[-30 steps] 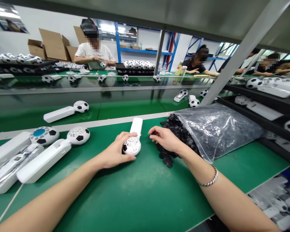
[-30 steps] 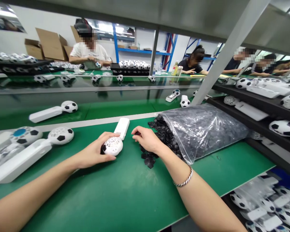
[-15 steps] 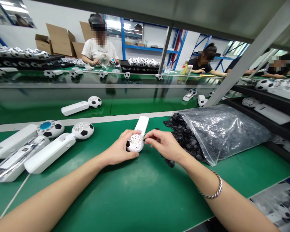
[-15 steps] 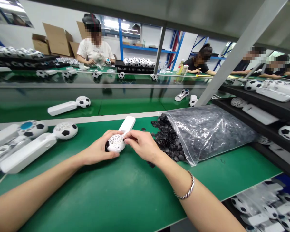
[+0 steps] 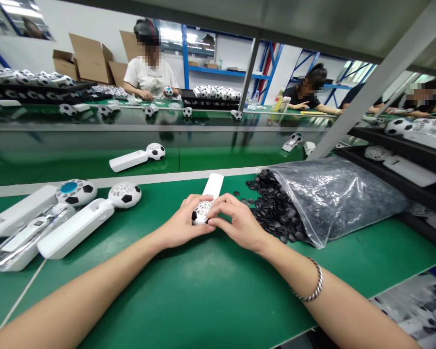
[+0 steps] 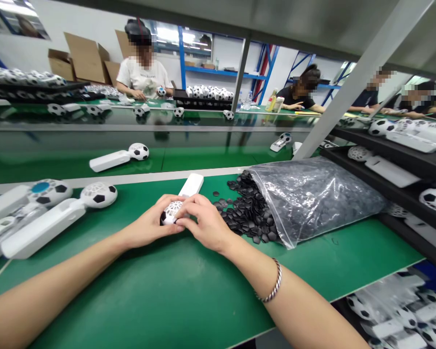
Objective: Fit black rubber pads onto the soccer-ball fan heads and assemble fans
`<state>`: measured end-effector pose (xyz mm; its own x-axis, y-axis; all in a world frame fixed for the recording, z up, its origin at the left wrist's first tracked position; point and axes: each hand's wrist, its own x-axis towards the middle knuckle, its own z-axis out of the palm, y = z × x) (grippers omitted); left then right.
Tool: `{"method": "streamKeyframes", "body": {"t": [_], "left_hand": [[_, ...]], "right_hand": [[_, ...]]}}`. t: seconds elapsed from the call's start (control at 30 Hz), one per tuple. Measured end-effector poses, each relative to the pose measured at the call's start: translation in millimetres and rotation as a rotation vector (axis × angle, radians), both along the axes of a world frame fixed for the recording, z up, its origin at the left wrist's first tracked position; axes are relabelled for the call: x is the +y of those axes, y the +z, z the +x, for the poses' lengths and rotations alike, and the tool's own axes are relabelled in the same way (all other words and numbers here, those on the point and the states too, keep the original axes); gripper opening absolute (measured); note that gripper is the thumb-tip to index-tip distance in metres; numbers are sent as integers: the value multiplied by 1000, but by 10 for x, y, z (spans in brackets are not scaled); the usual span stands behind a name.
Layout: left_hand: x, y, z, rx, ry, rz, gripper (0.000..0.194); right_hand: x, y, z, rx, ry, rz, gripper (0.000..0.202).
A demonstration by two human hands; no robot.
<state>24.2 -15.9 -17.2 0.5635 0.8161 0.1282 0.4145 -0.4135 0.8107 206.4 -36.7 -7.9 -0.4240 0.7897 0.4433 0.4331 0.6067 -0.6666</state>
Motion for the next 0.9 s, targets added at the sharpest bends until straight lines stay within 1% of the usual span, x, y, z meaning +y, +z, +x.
{"method": "streamKeyframes", "body": {"t": [0.07, 0.17, 0.23, 0.3, 0.47, 0.6, 0.67, 0.7, 0.77, 0.83, 0.9], "left_hand": [[3, -8, -5, -19, 2, -1, 51], [15, -29, -15, -38, -4, -4, 51], [19, -38, -15, -43, -6, -13, 52], [16, -39, -8, -50, 0, -22, 52], [-27, -23, 28, -67, 25, -21, 47], [-36, -24, 41, -59, 65, -14, 45], [-15, -32, 36, -55, 73, -16, 46], [-2, -36, 30, -54, 80, -22, 47], [25, -43, 13, -53, 112, -32, 48], [43, -48, -5, -44, 167, -20, 47], [49, -48, -17, -24, 220, 7, 48]], "right_hand": [[23, -29, 4, 30, -37, -18, 14], [53, -66, 15, 39, -70, -99, 27], [64, -84, 18, 48, -63, -152, 37], [69, -101, 15, 68, -39, -191, 40], [71, -154, -24, 152, -20, -255, 33], [111, -143, -51, 207, -15, -300, 28], [172, -115, -10, 239, -38, -323, 21], [210, -102, 32, 233, -78, -306, 17], [286, -88, 145, 128, -216, -207, 12], [345, -100, 261, -88, -350, -114, 10], [379, -131, 335, -298, -417, -87, 12]]}}
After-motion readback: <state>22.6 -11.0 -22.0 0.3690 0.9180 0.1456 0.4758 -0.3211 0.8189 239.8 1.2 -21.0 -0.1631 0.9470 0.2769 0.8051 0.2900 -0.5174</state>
